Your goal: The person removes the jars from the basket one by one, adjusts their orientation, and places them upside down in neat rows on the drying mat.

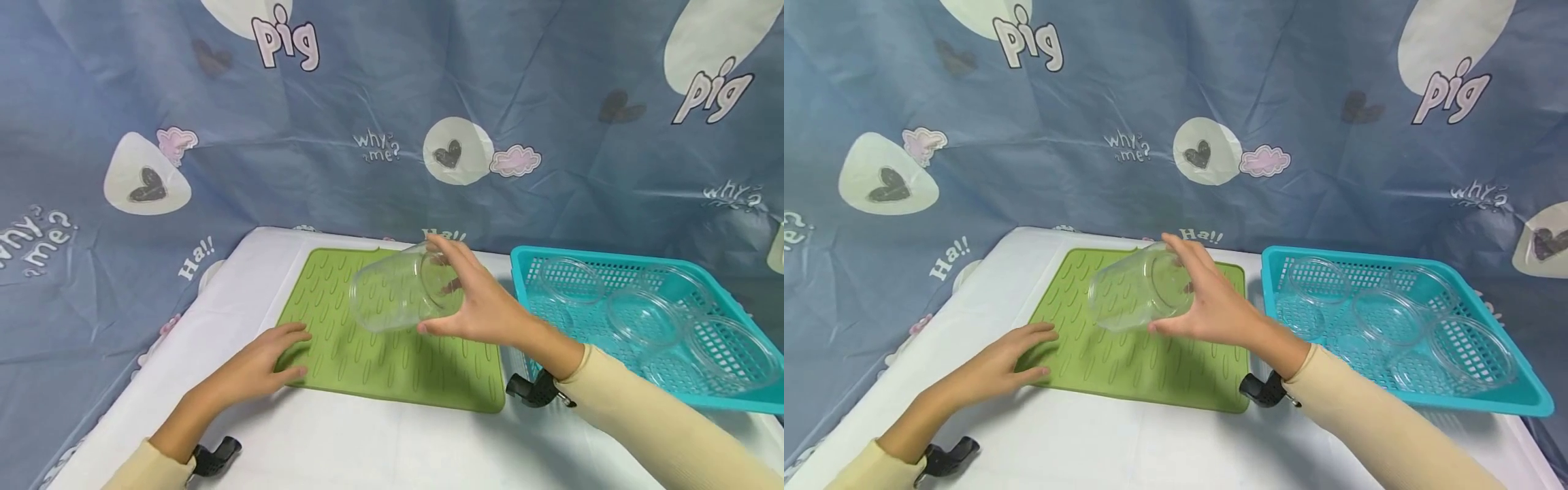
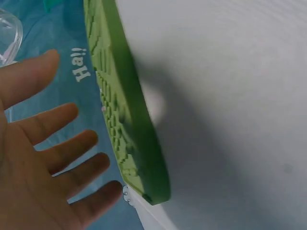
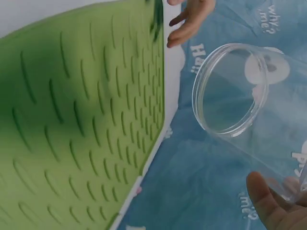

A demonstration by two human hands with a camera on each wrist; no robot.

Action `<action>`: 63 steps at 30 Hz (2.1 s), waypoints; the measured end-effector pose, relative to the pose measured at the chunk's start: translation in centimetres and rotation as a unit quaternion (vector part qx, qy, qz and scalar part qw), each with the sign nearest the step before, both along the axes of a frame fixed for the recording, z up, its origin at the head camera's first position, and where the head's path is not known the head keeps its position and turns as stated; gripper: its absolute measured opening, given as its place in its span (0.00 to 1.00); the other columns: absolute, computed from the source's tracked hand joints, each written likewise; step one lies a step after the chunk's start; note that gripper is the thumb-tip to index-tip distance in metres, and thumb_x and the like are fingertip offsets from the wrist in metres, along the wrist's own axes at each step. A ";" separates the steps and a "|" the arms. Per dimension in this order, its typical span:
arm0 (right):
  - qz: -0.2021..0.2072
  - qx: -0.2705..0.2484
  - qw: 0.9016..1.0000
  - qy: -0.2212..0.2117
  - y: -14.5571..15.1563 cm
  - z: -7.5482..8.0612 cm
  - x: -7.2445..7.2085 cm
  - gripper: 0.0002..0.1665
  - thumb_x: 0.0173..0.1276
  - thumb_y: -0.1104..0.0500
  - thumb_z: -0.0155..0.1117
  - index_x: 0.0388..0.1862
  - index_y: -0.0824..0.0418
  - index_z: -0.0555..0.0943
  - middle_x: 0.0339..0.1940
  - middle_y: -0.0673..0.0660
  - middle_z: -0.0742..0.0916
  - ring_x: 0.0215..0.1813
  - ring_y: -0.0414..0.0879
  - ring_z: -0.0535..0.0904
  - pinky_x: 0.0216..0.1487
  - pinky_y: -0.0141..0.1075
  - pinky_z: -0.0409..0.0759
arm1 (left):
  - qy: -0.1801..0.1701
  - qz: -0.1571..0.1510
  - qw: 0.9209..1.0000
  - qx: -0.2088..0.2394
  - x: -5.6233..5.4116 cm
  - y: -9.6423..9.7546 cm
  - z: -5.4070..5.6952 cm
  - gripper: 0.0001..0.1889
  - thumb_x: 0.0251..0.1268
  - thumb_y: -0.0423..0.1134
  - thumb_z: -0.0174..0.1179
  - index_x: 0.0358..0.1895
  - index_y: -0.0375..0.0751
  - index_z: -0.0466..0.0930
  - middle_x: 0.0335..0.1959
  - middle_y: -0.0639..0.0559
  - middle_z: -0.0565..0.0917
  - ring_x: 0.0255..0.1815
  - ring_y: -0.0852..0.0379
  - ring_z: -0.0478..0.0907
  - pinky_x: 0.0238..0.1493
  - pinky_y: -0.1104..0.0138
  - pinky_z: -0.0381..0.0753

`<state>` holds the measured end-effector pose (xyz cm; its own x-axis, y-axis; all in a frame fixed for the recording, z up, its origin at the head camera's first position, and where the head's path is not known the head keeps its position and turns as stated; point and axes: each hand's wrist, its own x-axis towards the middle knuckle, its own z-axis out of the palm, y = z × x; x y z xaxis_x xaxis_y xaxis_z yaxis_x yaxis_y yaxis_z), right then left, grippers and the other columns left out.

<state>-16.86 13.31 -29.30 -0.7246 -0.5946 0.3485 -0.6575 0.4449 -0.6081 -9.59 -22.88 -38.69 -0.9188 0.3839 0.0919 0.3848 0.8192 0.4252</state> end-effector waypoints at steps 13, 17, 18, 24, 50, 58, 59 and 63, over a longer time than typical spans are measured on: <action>-0.008 0.067 0.997 0.040 -0.1 1.5 -1.5 0.71 0.46 0.45 0.83 0.82 0.51 0.49 0.75 0.60 0.65 0.62 0.48 0.72 0.45 0.38 0.82 | -0.037 0.021 0.997 -0.067 -0.5 0.3 -1.3 0.29 0.62 0.43 0.67 0.64 0.33 0.75 0.71 0.32 0.69 0.71 0.31 0.67 0.69 0.40 0.71; -0.021 0.074 0.997 0.028 -0.4 1.6 -1.9 0.70 0.46 0.45 0.83 0.82 0.50 0.49 0.74 0.60 0.64 0.63 0.50 0.71 0.49 0.43 0.81 | -0.042 0.018 0.997 -0.069 -0.4 0.1 -1.4 0.30 0.62 0.44 0.67 0.65 0.33 0.74 0.72 0.32 0.68 0.72 0.31 0.66 0.70 0.40 0.70; -0.024 0.075 0.997 0.026 -0.4 1.6 -2.0 0.70 0.47 0.45 0.82 0.82 0.49 0.49 0.74 0.60 0.65 0.64 0.51 0.71 0.51 0.45 0.81 | -0.044 0.016 0.996 -0.070 -0.4 0.1 -1.4 0.31 0.62 0.44 0.67 0.66 0.33 0.73 0.72 0.32 0.68 0.72 0.31 0.66 0.70 0.40 0.70; -0.034 0.082 0.996 0.007 -1.2 1.6 -2.6 0.69 0.48 0.43 0.81 0.82 0.44 0.48 0.72 0.61 0.65 0.67 0.53 0.70 0.61 0.55 0.79 | -0.053 0.018 0.995 -0.077 -0.2 -0.1 -1.4 0.33 0.61 0.47 0.68 0.67 0.34 0.73 0.73 0.35 0.68 0.72 0.32 0.66 0.70 0.41 0.70; -0.029 0.103 0.994 -0.033 -4.3 0.6 -5.2 0.71 0.45 0.42 0.83 0.81 0.49 0.50 0.72 0.59 0.69 0.66 0.52 0.72 0.61 0.53 0.80 | -0.076 0.025 0.993 -0.091 -0.3 0.4 -1.0 0.32 0.62 0.47 0.67 0.67 0.36 0.74 0.74 0.37 0.68 0.73 0.33 0.66 0.71 0.40 0.69; -0.028 0.107 0.992 -0.060 -5.3 -0.7 -6.0 0.71 0.45 0.42 0.82 0.82 0.46 0.48 0.70 0.62 0.68 0.64 0.55 0.73 0.59 0.52 0.82 | -0.093 0.032 0.991 -0.091 -0.5 0.4 -0.9 0.32 0.61 0.47 0.68 0.67 0.38 0.74 0.74 0.38 0.67 0.73 0.33 0.65 0.69 0.39 0.70; -0.031 0.108 0.992 -0.062 -5.4 -0.8 -6.2 0.71 0.45 0.42 0.82 0.82 0.46 0.48 0.71 0.62 0.68 0.65 0.55 0.73 0.61 0.53 0.81 | -0.094 0.033 0.991 -0.091 -0.4 0.4 -0.8 0.32 0.61 0.47 0.68 0.67 0.38 0.74 0.74 0.38 0.67 0.73 0.33 0.65 0.69 0.39 0.70; -0.043 0.095 0.992 -0.070 -6.1 -1.1 -6.8 0.73 0.47 0.41 0.81 0.82 0.52 0.45 0.77 0.62 0.64 0.73 0.56 0.67 0.72 0.54 0.72 | -0.097 0.034 0.991 -0.090 -0.3 0.3 -0.8 0.32 0.61 0.47 0.68 0.67 0.38 0.74 0.74 0.38 0.67 0.73 0.33 0.65 0.69 0.40 0.70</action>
